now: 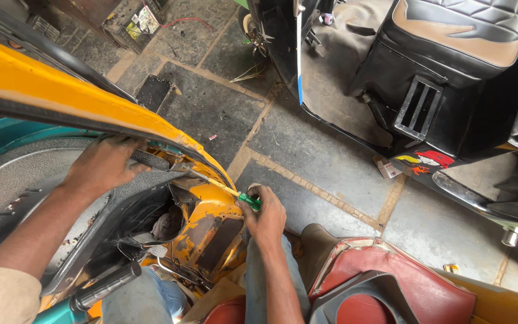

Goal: The person sits in the driver's seat of an auto rickshaw and uses a screwdriver to remove and reinstall screws along the dashboard trim panel, holding the panel with the other hand while working around the steering column and instrument area.

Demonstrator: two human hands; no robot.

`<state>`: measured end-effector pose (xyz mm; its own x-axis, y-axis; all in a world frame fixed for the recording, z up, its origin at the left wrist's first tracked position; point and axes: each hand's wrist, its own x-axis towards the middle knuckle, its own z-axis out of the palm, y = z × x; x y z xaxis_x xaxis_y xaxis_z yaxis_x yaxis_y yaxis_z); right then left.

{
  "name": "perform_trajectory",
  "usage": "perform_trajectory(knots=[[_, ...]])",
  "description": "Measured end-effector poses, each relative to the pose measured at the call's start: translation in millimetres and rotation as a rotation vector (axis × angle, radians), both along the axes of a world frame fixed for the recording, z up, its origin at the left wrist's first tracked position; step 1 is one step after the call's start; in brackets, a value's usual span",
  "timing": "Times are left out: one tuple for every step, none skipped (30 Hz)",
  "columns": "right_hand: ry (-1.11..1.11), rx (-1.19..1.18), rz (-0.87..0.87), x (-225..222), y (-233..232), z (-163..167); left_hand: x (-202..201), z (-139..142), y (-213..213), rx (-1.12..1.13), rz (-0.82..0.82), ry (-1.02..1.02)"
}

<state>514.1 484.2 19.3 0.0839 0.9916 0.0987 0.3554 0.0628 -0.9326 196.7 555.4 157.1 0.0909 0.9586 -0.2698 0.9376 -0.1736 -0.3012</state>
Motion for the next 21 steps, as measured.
perform_trajectory(knots=[[-0.016, -0.024, 0.014, 0.3, -0.3, -0.2, 1.4, -1.1, -1.1, 0.023, 0.0, -0.014], [-0.03, -0.046, 0.025, 0.8, -0.4, -0.4, 2.9, -1.2, -1.7, 0.049, -0.001, -0.026], [-0.043, -0.069, 0.035, 1.1, -0.6, -0.2, 5.0, -0.8, -2.1, 0.017, 0.092, -0.074], [-0.033, -0.066, 0.049, 1.7, -0.7, 0.2, 7.6, -0.1, -3.2, -0.018, 0.19, -0.123], [-0.022, -0.064, 0.068, 2.0, -1.2, 0.9, 10.3, 1.4, -4.9, -0.054, 0.292, -0.171], [-0.01, -0.06, 0.084, 2.4, -1.5, 2.0, 13.0, 3.9, -5.3, -0.04, 0.302, -0.174], [-0.046, -0.071, 0.118, 2.8, -1.9, 3.2, 15.5, 7.0, -5.4, -0.025, 0.311, -0.178], [-0.082, -0.079, 0.151, 2.7, -2.4, 4.8, 17.5, 10.9, -5.4, -0.009, 0.318, -0.181], [-0.12, -0.086, 0.181, 2.6, -2.3, 6.5, 19.4, 14.7, -5.4, 0.027, 0.29, -0.21], [-0.148, -0.046, 0.198, 1.5, -2.0, 8.5, 21.0, 18.1, -5.9, 0.063, 0.26, -0.238], [-0.178, -0.006, 0.215, -0.6, -1.1, 10.5, 23.0, 19.8, -6.6, 0.098, 0.23, -0.269], [-0.209, 0.034, 0.233, -3.3, 0.7, 12.7, 25.2, 19.9, -7.7, 0.089, 0.289, -0.293], [-0.21, 0.024, 0.252, -8.5, 2.1, 15.1, 27.0, 18.6, -10.4, 0.074, 0.348, -0.314], [-0.21, 0.011, 0.269, -15.2, 4.5, 17.6, 28.9, 15.3, -13.1, 0.054, 0.404, -0.332], [-0.21, 0.001, 0.287, -23.3, 8.1, 20.3, 32.8, 7.9, -16.2, 0.057, 0.33, -0.324], [-0.172, 0.047, 0.313, -32.8, 11.8, 23.2, 37.1, -1.3, -20.8, 0.059, 0.258, -0.315], [-0.134, 0.091, 0.338, -42.8, 16.9, 25.9, 38.9, -8.9, -24.7, 0.06, 0.186, -0.307], [-0.095, 0.141, 0.36, -53.2, 21.4, 29.0, 37.3, -13.7, -26.9, 0.13, 0.131, -0.319], [-0.041, 0.171, 0.376, -64.2, 22.5, 32.8, 34.6, -16.9, -27.5, 0.203, 0.073, -0.333], [0.005, 0.201, 0.398, -72.6, 22.2, 36.4, 33.0, -20.9, -27.7, 0.278, 0.02, -0.356], [0.061, 0.238, 0.418, -81.3, 23.7, 41.4, 29.7, -22.4, -27.9, 0.282, -0.001, -0.356]])
